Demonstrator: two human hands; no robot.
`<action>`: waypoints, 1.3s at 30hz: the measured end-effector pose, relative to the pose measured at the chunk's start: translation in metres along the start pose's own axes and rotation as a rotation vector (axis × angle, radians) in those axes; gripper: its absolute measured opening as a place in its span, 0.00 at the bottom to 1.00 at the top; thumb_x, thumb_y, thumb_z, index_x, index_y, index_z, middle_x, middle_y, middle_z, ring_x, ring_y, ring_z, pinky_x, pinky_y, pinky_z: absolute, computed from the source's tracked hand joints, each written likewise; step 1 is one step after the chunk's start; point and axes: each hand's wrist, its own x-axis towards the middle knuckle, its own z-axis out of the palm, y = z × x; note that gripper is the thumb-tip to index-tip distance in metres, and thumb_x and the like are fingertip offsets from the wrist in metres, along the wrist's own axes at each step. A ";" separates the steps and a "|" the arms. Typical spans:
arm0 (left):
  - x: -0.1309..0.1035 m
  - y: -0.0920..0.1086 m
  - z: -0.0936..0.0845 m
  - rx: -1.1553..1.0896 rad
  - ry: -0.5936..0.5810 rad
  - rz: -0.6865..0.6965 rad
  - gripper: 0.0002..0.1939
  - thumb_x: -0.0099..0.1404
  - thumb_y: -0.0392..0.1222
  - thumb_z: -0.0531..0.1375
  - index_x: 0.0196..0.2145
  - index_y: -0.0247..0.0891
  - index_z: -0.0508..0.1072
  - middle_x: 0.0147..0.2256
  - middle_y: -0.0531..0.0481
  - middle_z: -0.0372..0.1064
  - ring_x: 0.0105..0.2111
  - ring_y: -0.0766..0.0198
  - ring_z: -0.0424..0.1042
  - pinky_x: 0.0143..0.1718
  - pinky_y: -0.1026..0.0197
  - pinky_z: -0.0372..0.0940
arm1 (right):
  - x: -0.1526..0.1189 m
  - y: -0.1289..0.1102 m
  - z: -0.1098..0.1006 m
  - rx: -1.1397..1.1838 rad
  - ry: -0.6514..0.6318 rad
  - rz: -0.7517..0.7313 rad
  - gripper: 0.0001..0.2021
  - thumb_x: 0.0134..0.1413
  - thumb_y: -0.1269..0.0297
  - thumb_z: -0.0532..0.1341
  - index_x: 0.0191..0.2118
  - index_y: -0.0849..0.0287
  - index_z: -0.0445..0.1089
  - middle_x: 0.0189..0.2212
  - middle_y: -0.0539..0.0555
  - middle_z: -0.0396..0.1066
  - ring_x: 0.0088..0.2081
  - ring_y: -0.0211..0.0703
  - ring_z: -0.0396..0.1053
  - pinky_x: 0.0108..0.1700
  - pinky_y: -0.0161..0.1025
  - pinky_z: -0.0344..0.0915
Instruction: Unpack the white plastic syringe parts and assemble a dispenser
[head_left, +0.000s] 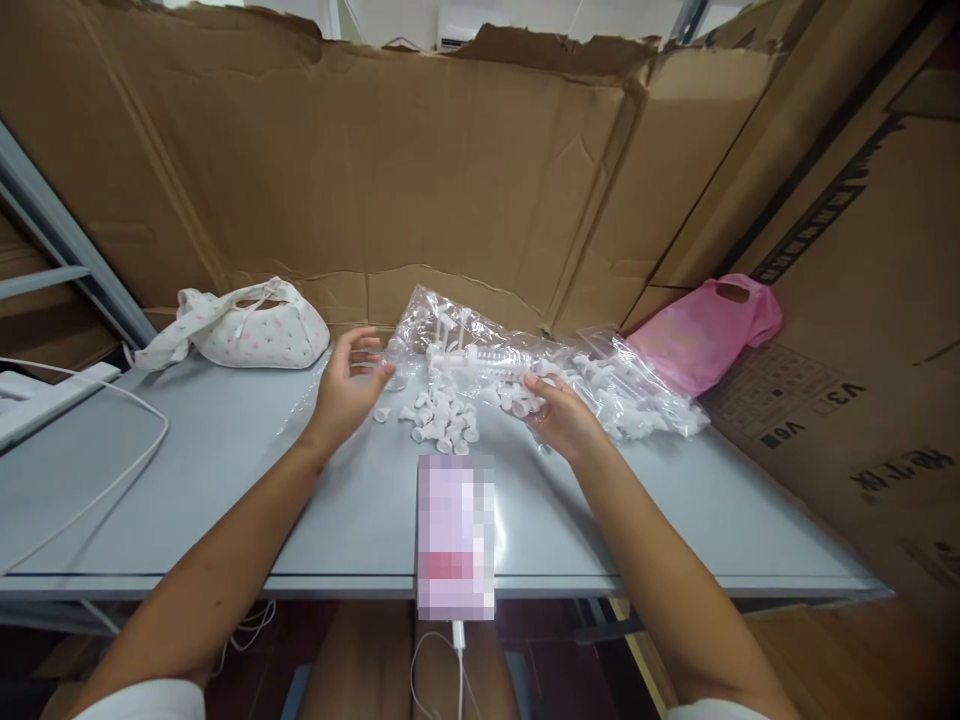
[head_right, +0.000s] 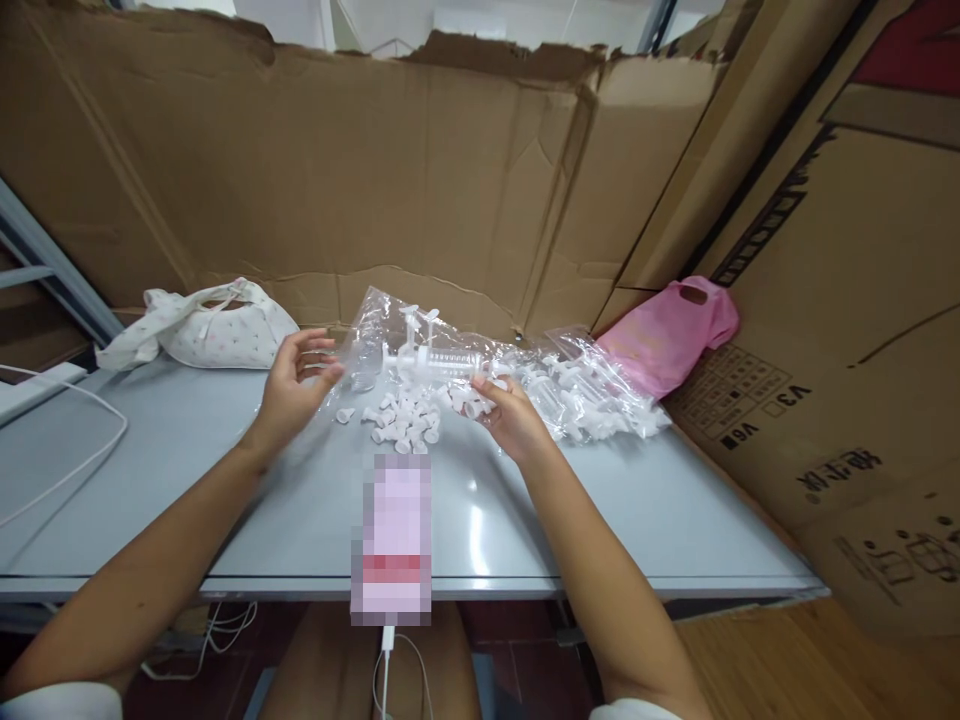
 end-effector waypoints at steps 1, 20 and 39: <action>-0.001 0.000 -0.001 0.118 -0.051 0.084 0.22 0.54 0.45 0.66 0.47 0.44 0.69 0.48 0.47 0.67 0.46 0.57 0.68 0.51 0.55 0.62 | 0.000 0.001 0.000 -0.013 -0.008 0.010 0.15 0.38 0.61 0.72 0.31 0.53 0.66 0.28 0.47 0.73 0.30 0.40 0.70 0.35 0.41 0.70; 0.017 -0.013 -0.015 -0.283 0.294 -0.275 0.08 0.59 0.44 0.59 0.30 0.39 0.65 0.32 0.52 0.67 0.32 0.67 0.67 0.36 0.65 0.62 | 0.002 -0.006 -0.004 -0.014 0.055 -0.016 0.16 0.36 0.61 0.72 0.30 0.54 0.66 0.29 0.47 0.71 0.29 0.40 0.68 0.33 0.40 0.70; 0.008 -0.008 -0.005 -0.250 -0.216 -0.445 0.16 0.59 0.42 0.59 0.45 0.35 0.72 0.40 0.43 0.73 0.40 0.59 0.72 0.48 0.54 0.64 | -0.002 -0.002 -0.002 -0.164 -0.065 -0.010 0.23 0.33 0.58 0.73 0.26 0.54 0.56 0.23 0.44 0.65 0.26 0.36 0.65 0.28 0.35 0.61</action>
